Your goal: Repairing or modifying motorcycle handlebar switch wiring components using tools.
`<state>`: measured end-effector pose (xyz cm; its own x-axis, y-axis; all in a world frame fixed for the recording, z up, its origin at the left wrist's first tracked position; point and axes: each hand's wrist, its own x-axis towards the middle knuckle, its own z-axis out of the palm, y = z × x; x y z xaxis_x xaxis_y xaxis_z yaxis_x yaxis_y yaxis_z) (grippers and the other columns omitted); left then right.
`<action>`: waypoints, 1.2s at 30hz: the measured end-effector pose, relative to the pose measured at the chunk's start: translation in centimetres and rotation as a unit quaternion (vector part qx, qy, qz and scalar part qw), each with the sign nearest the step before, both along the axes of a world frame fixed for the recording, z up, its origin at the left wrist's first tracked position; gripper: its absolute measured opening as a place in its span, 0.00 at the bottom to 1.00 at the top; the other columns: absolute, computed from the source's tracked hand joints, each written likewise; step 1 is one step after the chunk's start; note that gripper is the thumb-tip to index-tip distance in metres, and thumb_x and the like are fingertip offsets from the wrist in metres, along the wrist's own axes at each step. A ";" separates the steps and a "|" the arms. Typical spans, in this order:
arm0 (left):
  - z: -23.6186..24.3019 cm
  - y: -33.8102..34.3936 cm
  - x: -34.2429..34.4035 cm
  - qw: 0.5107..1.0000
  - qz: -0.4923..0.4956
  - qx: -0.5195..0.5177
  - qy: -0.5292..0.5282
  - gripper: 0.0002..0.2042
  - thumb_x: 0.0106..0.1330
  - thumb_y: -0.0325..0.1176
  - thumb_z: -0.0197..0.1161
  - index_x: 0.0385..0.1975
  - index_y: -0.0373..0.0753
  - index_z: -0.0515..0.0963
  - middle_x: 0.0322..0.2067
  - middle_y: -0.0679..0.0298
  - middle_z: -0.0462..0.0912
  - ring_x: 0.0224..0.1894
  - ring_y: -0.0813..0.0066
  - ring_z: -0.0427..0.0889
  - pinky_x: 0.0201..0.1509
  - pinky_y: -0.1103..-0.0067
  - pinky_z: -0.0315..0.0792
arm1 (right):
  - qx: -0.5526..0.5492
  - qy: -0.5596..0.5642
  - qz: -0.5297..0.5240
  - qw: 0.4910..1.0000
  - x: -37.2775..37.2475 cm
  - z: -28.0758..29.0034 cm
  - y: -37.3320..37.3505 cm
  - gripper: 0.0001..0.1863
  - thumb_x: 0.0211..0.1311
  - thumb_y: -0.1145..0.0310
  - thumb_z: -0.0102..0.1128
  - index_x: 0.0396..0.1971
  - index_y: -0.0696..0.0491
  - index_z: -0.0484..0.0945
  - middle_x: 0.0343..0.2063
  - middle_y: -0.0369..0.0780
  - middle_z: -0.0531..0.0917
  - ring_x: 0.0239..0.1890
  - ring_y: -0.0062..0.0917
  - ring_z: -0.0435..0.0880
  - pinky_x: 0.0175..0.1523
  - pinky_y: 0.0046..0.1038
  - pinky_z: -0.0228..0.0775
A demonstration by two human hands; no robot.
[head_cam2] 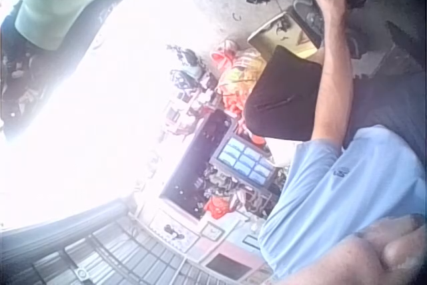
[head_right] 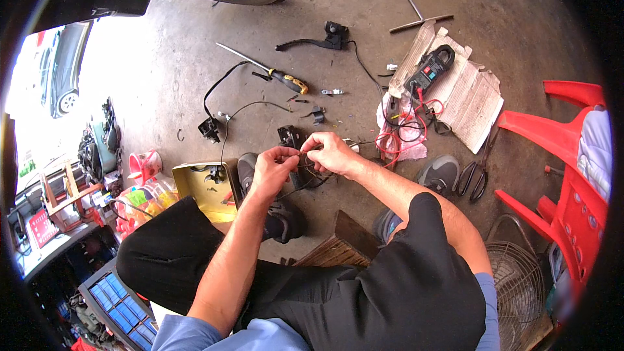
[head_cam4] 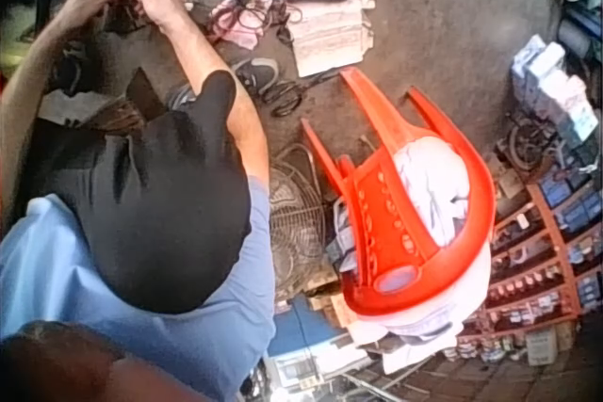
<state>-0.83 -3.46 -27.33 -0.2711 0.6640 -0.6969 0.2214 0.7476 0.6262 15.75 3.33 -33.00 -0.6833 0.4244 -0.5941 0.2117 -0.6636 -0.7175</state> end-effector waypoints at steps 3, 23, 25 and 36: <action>0.2 0.2 0.0 1.000 -0.001 -0.004 -0.005 0.09 0.62 0.30 0.63 0.39 0.33 0.81 0.24 0.69 0.80 0.24 0.85 0.74 0.24 0.86 0.67 | 0.000 0.003 -0.004 1.000 0.0 0.0 0.0 0.07 0.62 0.75 0.56 0.39 0.56 0.78 0.27 0.33 0.80 0.24 0.14 0.78 0.26 0.19 0.72; -0.1 0.0 0.0 1.000 0.024 0.008 -0.011 0.08 0.64 0.31 0.60 0.38 0.34 0.79 0.22 0.70 0.78 0.22 0.87 0.73 0.23 0.87 0.65 | 0.003 -0.006 0.003 1.000 -0.1 0.0 0.0 0.07 0.61 0.75 0.56 0.38 0.56 0.79 0.28 0.33 0.80 0.23 0.14 0.78 0.26 0.19 0.72; 0.1 0.3 0.1 0.998 0.041 -0.012 -0.035 0.07 0.63 0.29 0.60 0.35 0.31 0.79 0.23 0.69 0.78 0.23 0.83 0.76 0.28 0.85 0.71 | 0.001 -0.006 0.001 1.000 0.0 -0.1 0.0 0.07 0.61 0.76 0.55 0.38 0.56 0.79 0.28 0.33 0.80 0.23 0.14 0.78 0.26 0.19 0.72; 0.1 0.1 -0.2 0.995 0.056 -0.051 -0.071 0.07 0.66 0.32 0.59 0.39 0.37 0.77 0.24 0.73 0.77 0.24 0.87 0.74 0.23 0.88 0.64 | 0.008 -0.012 0.009 1.000 -0.2 0.1 0.0 0.06 0.61 0.75 0.55 0.37 0.55 0.79 0.27 0.32 0.80 0.23 0.13 0.77 0.25 0.19 0.72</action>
<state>-1.03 -3.32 -27.24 -0.2335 0.5598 -0.7951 0.0488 0.8234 0.5654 15.59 3.29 -32.88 -0.6769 0.4216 -0.6033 0.2403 -0.6481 -0.7226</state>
